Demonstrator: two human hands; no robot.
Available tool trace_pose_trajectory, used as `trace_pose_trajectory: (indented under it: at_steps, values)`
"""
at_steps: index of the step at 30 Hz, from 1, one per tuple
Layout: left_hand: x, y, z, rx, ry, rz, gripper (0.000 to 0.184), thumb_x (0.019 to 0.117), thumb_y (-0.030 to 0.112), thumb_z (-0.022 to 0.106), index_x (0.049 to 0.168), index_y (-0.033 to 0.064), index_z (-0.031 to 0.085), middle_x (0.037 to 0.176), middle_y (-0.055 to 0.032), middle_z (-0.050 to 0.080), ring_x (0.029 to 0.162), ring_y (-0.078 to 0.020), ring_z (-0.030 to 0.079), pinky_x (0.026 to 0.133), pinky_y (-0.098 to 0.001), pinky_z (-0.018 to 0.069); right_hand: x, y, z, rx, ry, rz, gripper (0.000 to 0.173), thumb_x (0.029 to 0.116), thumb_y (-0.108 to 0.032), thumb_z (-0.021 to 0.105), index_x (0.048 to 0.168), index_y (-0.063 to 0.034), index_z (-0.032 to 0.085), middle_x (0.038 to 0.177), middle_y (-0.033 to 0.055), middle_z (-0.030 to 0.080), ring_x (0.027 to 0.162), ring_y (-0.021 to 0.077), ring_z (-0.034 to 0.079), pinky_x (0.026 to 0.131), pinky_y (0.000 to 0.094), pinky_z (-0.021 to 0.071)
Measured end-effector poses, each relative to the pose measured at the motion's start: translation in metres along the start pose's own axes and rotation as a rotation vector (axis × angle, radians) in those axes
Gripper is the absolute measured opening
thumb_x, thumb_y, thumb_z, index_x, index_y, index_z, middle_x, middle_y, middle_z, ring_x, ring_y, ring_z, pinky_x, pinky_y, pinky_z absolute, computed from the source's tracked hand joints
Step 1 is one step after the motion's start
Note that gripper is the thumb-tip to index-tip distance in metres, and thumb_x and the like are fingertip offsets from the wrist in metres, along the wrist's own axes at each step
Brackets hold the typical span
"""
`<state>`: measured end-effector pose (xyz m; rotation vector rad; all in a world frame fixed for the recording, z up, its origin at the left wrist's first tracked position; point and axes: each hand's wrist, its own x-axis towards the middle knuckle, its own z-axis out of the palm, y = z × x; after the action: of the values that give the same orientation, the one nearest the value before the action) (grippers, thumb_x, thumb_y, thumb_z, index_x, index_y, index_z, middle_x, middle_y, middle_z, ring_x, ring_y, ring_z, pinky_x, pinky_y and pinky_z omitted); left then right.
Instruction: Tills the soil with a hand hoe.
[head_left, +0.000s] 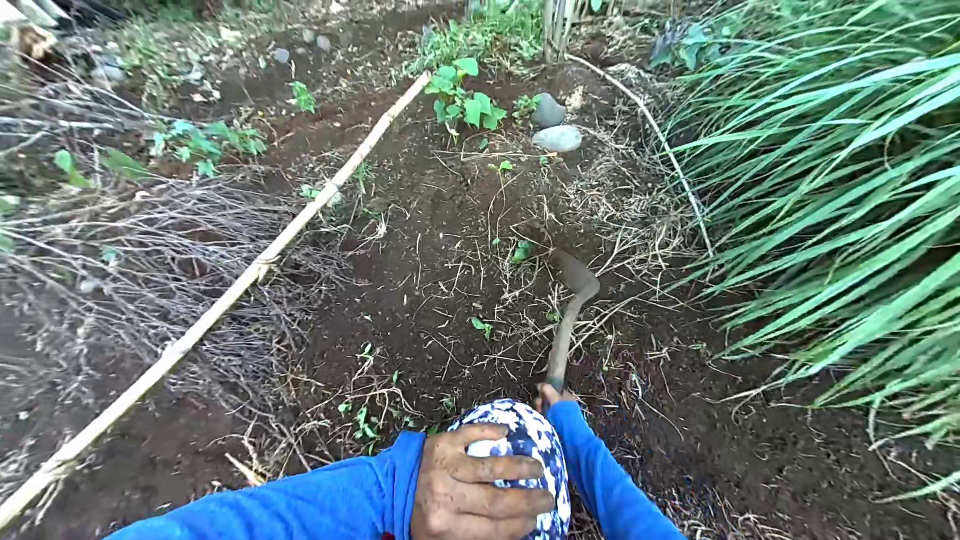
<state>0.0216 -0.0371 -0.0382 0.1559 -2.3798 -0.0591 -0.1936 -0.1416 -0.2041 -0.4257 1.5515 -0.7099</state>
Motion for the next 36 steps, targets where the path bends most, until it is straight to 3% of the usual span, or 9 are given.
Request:
trace_pose_trajectory:
  at_steps: [4, 9, 12, 15, 19, 24, 29, 34, 36]
  values:
    - [-0.005, 0.0, -0.001, -0.019, 0.009, -0.009, 0.037, 0.1053, 0.019, 0.042, 0.12, 0.0079, 0.074, 0.129, -0.005, 0.072, 0.137, -0.0198, 0.054, 0.121, -0.0432, 0.0288, -0.009, -0.013, -0.06, -0.132, 0.06, -0.1, 0.033, 0.1061, -0.022, 0.056, 0.128, 0.0035, 0.052, 0.074, 0.0072, 0.058, 0.051, 0.0157, 0.056, 0.05, 0.0344, 0.0539]
    - [0.0, 0.005, -0.001, -0.029, 0.018, -0.02, 0.035, 0.1047, 0.017, 0.043, 0.119, 0.0081, 0.074, 0.129, -0.0053, 0.072, 0.137, -0.0193, 0.054, 0.122, -0.043, 0.0287, 0.014, -0.09, -0.013, 0.32, 0.059, -0.257, 0.022, 0.1105, -0.024, 0.044, 0.101, -0.0041, 0.049, 0.059, 0.0003, 0.049, 0.044, 0.0113, 0.051, 0.046, 0.0301, 0.0529]
    - [0.001, 0.007, 0.001, -0.021, 0.024, -0.016, 0.035, 0.1044, 0.016, 0.043, 0.117, 0.0081, 0.075, 0.127, -0.0058, 0.073, 0.136, -0.0204, 0.055, 0.122, -0.0438, 0.029, 0.022, -0.06, 0.027, 0.258, -0.034, -0.144, 0.02, 0.1092, -0.021, 0.044, 0.103, -0.0027, 0.048, 0.062, 0.0014, 0.046, 0.046, 0.0104, 0.047, 0.047, 0.0284, 0.0491]
    - [-0.002, 0.002, -0.001, -0.013, 0.015, 0.0, 0.036, 0.1049, 0.017, 0.042, 0.117, 0.007, 0.074, 0.127, -0.006, 0.073, 0.136, -0.021, 0.055, 0.12, -0.0435, 0.0306, 0.016, -0.022, 0.007, 0.044, -0.11, -0.049, 0.016, 0.1088, -0.018, 0.048, 0.11, -0.0015, 0.049, 0.06, 0.0019, 0.048, 0.043, 0.0124, 0.049, 0.044, 0.0307, 0.0499]
    - [-0.008, -0.002, -0.004, -0.022, 0.001, -0.004, 0.038, 0.1056, 0.019, 0.041, 0.119, 0.0066, 0.074, 0.128, -0.0061, 0.073, 0.137, -0.0209, 0.054, 0.12, -0.0428, 0.0301, 0.015, -0.063, -0.04, 0.079, 0.007, -0.047, 0.025, 0.1098, -0.028, 0.048, 0.109, -0.0032, 0.05, 0.06, 0.003, 0.049, 0.041, 0.0139, 0.049, 0.04, 0.032, 0.0494]
    - [-0.007, -0.002, -0.005, -0.016, -0.016, -0.007, 0.038, 0.1054, 0.019, 0.041, 0.121, 0.007, 0.074, 0.129, -0.0063, 0.072, 0.137, -0.0212, 0.054, 0.12, -0.0431, 0.0309, 0.033, -0.114, 0.008, 0.424, 0.065, -0.171, 0.027, 0.1113, -0.031, 0.043, 0.099, -0.0074, 0.044, 0.055, -0.0007, 0.044, 0.04, 0.0107, 0.048, 0.042, 0.0296, 0.0505]
    - [-0.007, -0.002, -0.005, -0.009, -0.002, -0.01, 0.036, 0.1046, 0.018, 0.044, 0.119, 0.0068, 0.074, 0.128, -0.0067, 0.073, 0.135, -0.0212, 0.056, 0.119, -0.0431, 0.0322, 0.022, -0.028, 0.03, 0.015, -0.098, -0.016, 0.026, 0.1105, -0.028, 0.049, 0.112, -0.0019, 0.049, 0.061, 0.0023, 0.047, 0.043, 0.013, 0.048, 0.043, 0.0309, 0.0495]
    - [-0.01, -0.002, -0.006, -0.024, 0.016, -0.026, 0.037, 0.1058, 0.018, 0.042, 0.117, 0.0065, 0.075, 0.128, -0.0075, 0.073, 0.136, -0.0209, 0.055, 0.12, -0.0426, 0.0305, 0.019, -0.075, -0.02, -0.067, -0.003, -0.157, 0.03, 0.1091, -0.029, 0.052, 0.119, 0.0001, 0.053, 0.064, 0.003, 0.053, 0.045, 0.0136, 0.053, 0.045, 0.0319, 0.0514]
    - [-0.009, 0.0, -0.005, -0.028, 0.034, -0.041, 0.035, 0.106, 0.017, 0.043, 0.116, 0.0069, 0.075, 0.128, -0.0068, 0.073, 0.135, -0.0199, 0.056, 0.12, -0.0414, 0.0304, 0.025, -0.103, -0.011, 0.134, 0.024, -0.236, 0.026, 0.1107, -0.028, 0.046, 0.105, -0.0029, 0.049, 0.056, 0.0, 0.048, 0.04, 0.0116, 0.05, 0.042, 0.0305, 0.0508]
